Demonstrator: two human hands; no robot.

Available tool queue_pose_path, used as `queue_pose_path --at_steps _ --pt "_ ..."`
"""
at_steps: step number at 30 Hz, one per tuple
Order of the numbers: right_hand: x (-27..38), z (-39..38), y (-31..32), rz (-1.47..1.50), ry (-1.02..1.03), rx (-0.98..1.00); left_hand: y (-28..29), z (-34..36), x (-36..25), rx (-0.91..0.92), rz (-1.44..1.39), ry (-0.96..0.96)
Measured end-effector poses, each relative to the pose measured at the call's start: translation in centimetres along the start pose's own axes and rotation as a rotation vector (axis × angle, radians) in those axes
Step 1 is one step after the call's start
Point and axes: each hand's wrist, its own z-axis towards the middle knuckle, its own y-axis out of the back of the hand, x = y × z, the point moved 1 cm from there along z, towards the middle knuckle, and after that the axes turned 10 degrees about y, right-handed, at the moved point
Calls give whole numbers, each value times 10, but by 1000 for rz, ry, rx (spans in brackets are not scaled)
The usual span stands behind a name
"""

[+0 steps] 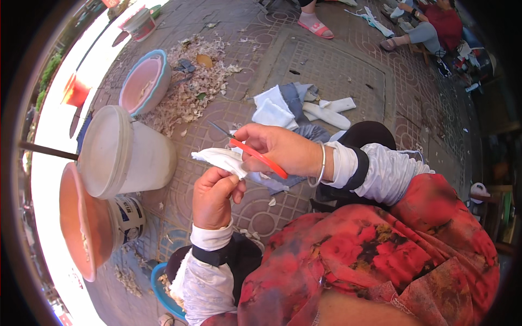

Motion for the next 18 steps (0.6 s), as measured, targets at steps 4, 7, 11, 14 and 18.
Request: queue_pose_path --at_steps 4,7,11,14,18 --pt "7 -3 2 -325 239 -14 1 0 -5 -41 -59 -68" --pt "20 -9 1 -382 211 123 4 2 -9 -119 24 -161" --pt "28 -18 -9 -308 0 291 9 3 -7 -177 121 -169" --pt "25 -18 -7 -353 -89 326 8 5 -7 -215 116 -182" --pt "28 -19 -5 -357 -155 274 4 6 -9 -214 67 -196"
